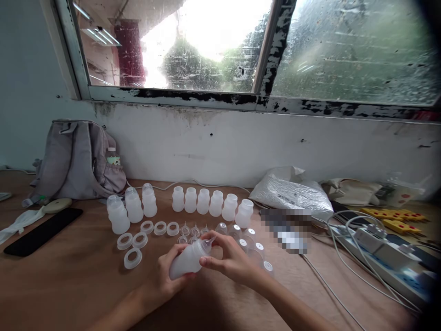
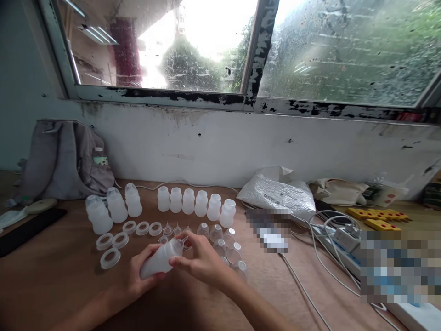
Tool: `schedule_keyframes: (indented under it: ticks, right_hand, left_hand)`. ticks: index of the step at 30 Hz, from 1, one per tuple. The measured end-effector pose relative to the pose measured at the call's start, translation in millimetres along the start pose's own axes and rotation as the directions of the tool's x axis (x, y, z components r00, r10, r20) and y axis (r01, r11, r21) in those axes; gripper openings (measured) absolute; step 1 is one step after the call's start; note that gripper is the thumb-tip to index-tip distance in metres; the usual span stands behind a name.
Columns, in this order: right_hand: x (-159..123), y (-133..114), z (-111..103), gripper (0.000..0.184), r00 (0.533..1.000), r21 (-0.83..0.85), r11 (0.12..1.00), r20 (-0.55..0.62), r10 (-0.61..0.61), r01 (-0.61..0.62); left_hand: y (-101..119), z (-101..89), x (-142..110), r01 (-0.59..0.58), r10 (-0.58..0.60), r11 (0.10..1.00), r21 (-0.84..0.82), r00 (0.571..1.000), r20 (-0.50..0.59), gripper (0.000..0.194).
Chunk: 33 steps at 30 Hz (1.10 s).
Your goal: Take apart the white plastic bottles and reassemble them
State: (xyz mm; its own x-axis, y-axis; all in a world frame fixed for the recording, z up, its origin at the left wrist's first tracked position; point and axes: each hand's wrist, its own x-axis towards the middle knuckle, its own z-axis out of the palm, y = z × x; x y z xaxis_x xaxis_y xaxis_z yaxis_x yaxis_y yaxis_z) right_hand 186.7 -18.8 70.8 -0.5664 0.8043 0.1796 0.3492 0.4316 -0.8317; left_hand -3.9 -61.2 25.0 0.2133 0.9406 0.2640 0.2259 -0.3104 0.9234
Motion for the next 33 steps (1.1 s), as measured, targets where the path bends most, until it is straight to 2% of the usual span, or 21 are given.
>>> schedule_keyframes:
  ticks: [2, 3, 5, 7, 8, 9, 10, 12, 15, 17, 19, 21, 23, 26, 29, 33]
  right_hand:
    - [-1, -2, 2, 0.034, 1.0, -0.019, 1.0, -0.031, -0.003, 0.003]
    - [-1, -3, 3, 0.034, 1.0, 0.017, 1.0, -0.027, -0.012, 0.012]
    - [0, -3, 4, 0.035, 0.999, 0.161, 0.986, 0.015, -0.031, 0.029]
    - [3, -2, 6, 0.038, 0.996, 0.343, 0.939, 0.085, -0.036, 0.005]
    - [3, -1, 6, 0.038, 0.993, 0.416, 0.909, 0.111, -0.03, -0.019]
    - [4, 0, 8, 0.038, 0.992, 0.466, 0.884, 0.124, -0.018, -0.042]
    - [4, 1, 9, 0.037, 0.993, 0.494, 0.868, 0.12, -0.004, -0.057]
    - [2, 1, 11, 0.036, 0.997, 0.484, 0.874, 0.072, 0.016, -0.049]
    - [-2, -4, 11, 0.036, 1.0, 0.383, 0.924, -0.002, 0.005, -0.004]
    - [-1, -6, 7, 0.037, 1.0, 0.286, 0.958, 0.012, -0.021, 0.016]
    - [2, -4, -2, 0.036, 0.998, 0.139, 0.989, 0.013, -0.054, 0.051]
    - [7, 3, -14, 0.036, 0.995, -0.081, 0.994, -0.055, -0.082, 0.077]
    - [13, 15, -26, 0.033, 0.982, -0.321, 0.945, -0.157, -0.11, 0.055]
    - [19, 34, -39, 0.029, 0.965, -0.583, 0.811, -0.236, -0.115, -0.045]
    - [21, 49, -43, 0.029, 0.97, -0.642, 0.759, -0.237, -0.054, -0.114]
    - [22, 61, -40, 0.025, 0.978, -0.524, 0.849, -0.203, -0.043, -0.071]
  left_hand:
    - [0, 0.8, 0, 0.013, -0.011, 1.0, 0.028, 0.998, -0.064, 0.045]
    - [0, 0.9, 0, 0.048, -0.05, 0.998, -0.036, 0.998, -0.042, 0.047]
    - [0, 0.5, -1, 0.194, -0.168, 0.946, -0.26, 0.979, 0.118, 0.047]
    - [0, -0.2, -1, 0.358, -0.24, 0.82, -0.446, 0.923, 0.3, 0.045]
    - [0, -0.5, -1, 0.407, -0.254, 0.772, -0.488, 0.902, 0.35, 0.045]
    - [0, -0.8, -1, 0.421, -0.26, 0.757, -0.499, 0.896, 0.36, 0.045]
    - [0, -1.0, -1, 0.396, -0.249, 0.784, -0.479, 0.906, 0.342, 0.043]
    - [2, -1.0, -1, 0.275, -0.187, 0.893, -0.357, 0.947, 0.262, 0.042]
    - [3, 0.1, 0, 0.082, -0.063, 0.984, -0.16, 0.991, 0.119, 0.047]
    - [3, 1.3, 0, 0.052, -0.045, 0.99, -0.132, 0.997, 0.06, 0.05]
    - [2, 1.5, 1, 0.08, -0.076, 0.986, -0.149, 0.996, 0.036, 0.047]
    - [2, 0.1, 2, 0.141, -0.14, 0.973, -0.186, 0.99, 0.018, 0.043]
    - [1, -2.3, 2, 0.205, -0.211, 0.949, -0.24, 0.977, -0.003, 0.038]
    - [1, -5.3, 2, 0.264, -0.287, 0.916, -0.301, 0.957, -0.035, 0.035]
    - [2, -5.6, 2, 0.276, -0.298, 0.915, -0.293, 0.954, -0.033, 0.036]
    - [2, -3.8, 2, 0.263, -0.269, 0.928, -0.264, 0.963, 0.014, 0.038]
